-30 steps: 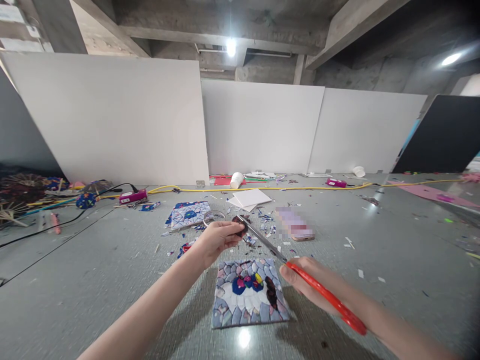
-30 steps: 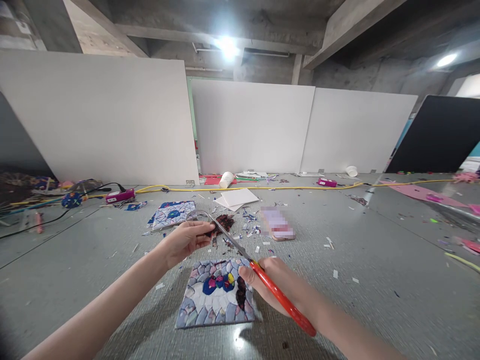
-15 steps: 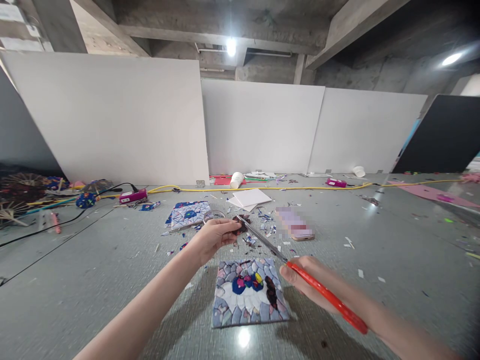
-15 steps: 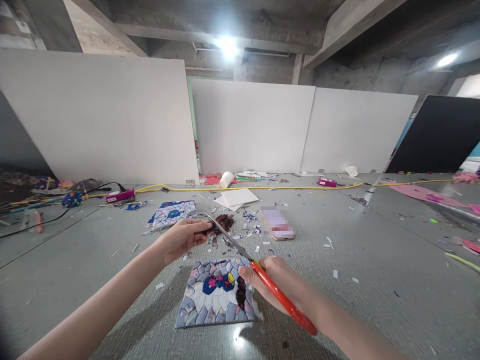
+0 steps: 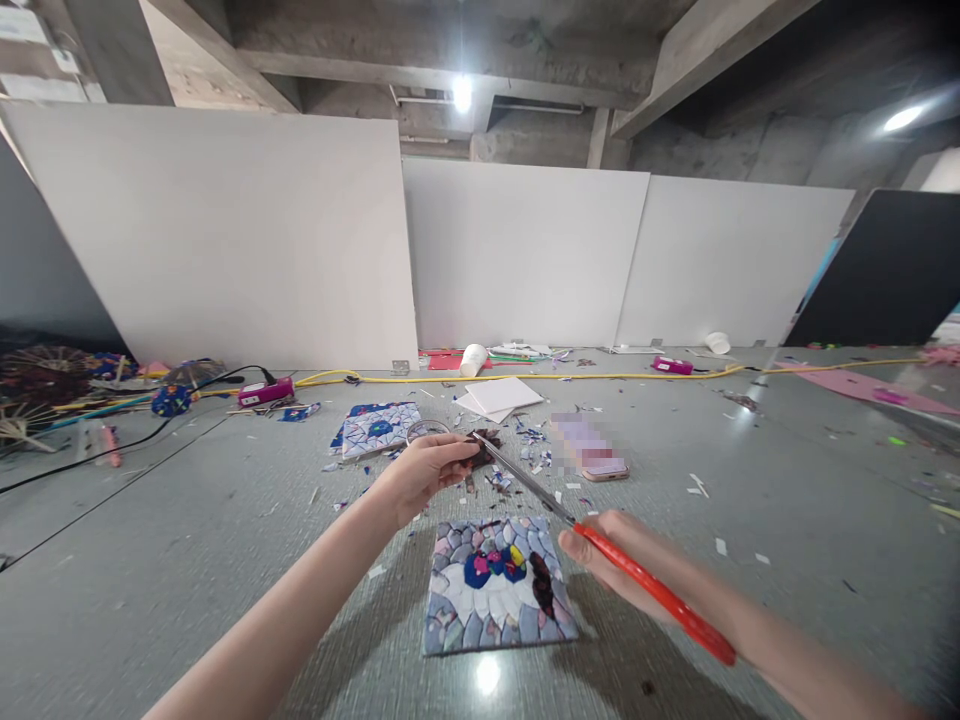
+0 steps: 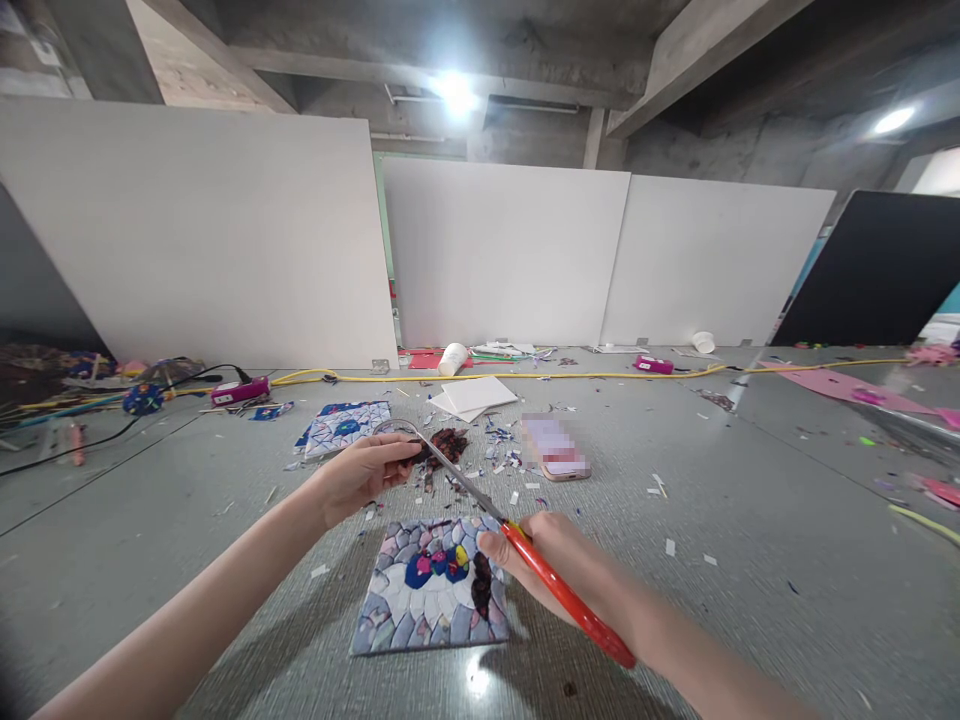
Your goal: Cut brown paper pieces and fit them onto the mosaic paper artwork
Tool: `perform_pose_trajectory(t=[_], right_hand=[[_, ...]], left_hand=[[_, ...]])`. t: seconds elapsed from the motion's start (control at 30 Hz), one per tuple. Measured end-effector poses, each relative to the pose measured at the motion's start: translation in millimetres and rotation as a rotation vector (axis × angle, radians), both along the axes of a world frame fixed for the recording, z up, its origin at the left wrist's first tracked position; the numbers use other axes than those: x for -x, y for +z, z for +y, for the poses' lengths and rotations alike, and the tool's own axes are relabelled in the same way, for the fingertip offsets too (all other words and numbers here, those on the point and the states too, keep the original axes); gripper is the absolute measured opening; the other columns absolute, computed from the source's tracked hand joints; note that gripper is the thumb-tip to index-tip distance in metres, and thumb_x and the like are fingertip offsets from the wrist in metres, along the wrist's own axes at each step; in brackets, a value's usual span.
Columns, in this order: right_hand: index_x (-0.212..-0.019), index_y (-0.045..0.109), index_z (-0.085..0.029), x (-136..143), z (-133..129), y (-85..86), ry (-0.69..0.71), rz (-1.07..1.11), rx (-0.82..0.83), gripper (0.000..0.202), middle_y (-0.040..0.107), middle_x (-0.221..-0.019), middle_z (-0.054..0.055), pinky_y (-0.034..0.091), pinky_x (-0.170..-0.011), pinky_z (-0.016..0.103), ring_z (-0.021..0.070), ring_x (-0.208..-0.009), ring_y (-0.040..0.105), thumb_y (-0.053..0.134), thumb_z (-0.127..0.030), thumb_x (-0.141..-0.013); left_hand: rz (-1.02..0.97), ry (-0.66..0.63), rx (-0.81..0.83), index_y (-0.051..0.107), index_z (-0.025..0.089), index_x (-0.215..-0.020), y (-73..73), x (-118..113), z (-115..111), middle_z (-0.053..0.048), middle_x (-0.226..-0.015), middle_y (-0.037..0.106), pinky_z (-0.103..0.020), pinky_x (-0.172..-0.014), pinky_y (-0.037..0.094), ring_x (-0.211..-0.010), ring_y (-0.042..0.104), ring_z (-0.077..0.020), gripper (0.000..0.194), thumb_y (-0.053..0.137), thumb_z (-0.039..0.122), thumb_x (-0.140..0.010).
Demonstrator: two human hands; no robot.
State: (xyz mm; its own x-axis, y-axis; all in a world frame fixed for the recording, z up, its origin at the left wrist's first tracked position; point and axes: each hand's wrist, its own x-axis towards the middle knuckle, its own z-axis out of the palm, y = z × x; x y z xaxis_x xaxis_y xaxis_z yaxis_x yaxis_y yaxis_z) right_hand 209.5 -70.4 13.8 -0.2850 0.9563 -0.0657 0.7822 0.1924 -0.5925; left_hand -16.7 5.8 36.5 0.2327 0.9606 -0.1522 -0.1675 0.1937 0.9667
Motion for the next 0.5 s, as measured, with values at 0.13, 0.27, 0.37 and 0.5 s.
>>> perform_pose_trajectory(t=[0.13,0.27,0.37,0.5], right_hand=[[-0.047,0.032,-0.018,-0.6,1.2,-0.6,0.017,-0.015,-0.006,0.054,0.038,-0.043,-0.003,0.024,-0.042,0.023,0.0084,-0.042,0.033,0.035,-0.064,-0.076],[-0.047,0.033,-0.018,-1.7,2.8,-3.5,0.006,-0.020,-0.019,0.054,0.039,-0.043,-0.003,0.024,-0.041,0.022,0.0079,-0.041,0.033,0.036,-0.064,-0.075],[-0.046,0.034,-0.018,-3.2,4.3,-6.3,-0.006,-0.020,-0.028,0.054,0.039,-0.042,-0.003,0.024,-0.040,0.022,0.0078,-0.040,0.032,0.039,-0.065,-0.074],[-0.046,0.035,-0.019,-5.3,6.6,-10.3,-0.016,-0.038,-0.044,0.053,0.037,-0.043,-0.003,0.022,-0.039,0.022,0.0076,-0.040,0.029,0.041,-0.064,-0.073]], left_hand=[[0.004,-0.015,-0.011,0.064,0.013,-0.062,-0.7,1.6,1.3,0.003,-0.056,0.056,-0.017,-0.053,0.037,-0.049,0.046,-0.0045,0.011,0.072,0.020,-0.058],[0.032,-0.016,-0.014,0.066,0.013,-0.064,-0.9,3.1,1.8,0.001,-0.061,0.058,-0.019,-0.054,0.038,-0.051,0.047,-0.0057,0.011,0.072,0.019,-0.058],[0.059,-0.017,-0.015,0.067,0.012,-0.066,0.6,3.7,0.8,-0.001,-0.064,0.060,-0.019,-0.053,0.037,-0.051,0.047,-0.0060,0.012,0.072,0.019,-0.058],[0.097,-0.035,-0.028,0.068,0.011,-0.067,2.2,5.4,0.5,0.000,-0.058,0.057,-0.019,-0.050,0.035,-0.048,0.045,-0.0059,0.012,0.071,0.020,-0.059]])
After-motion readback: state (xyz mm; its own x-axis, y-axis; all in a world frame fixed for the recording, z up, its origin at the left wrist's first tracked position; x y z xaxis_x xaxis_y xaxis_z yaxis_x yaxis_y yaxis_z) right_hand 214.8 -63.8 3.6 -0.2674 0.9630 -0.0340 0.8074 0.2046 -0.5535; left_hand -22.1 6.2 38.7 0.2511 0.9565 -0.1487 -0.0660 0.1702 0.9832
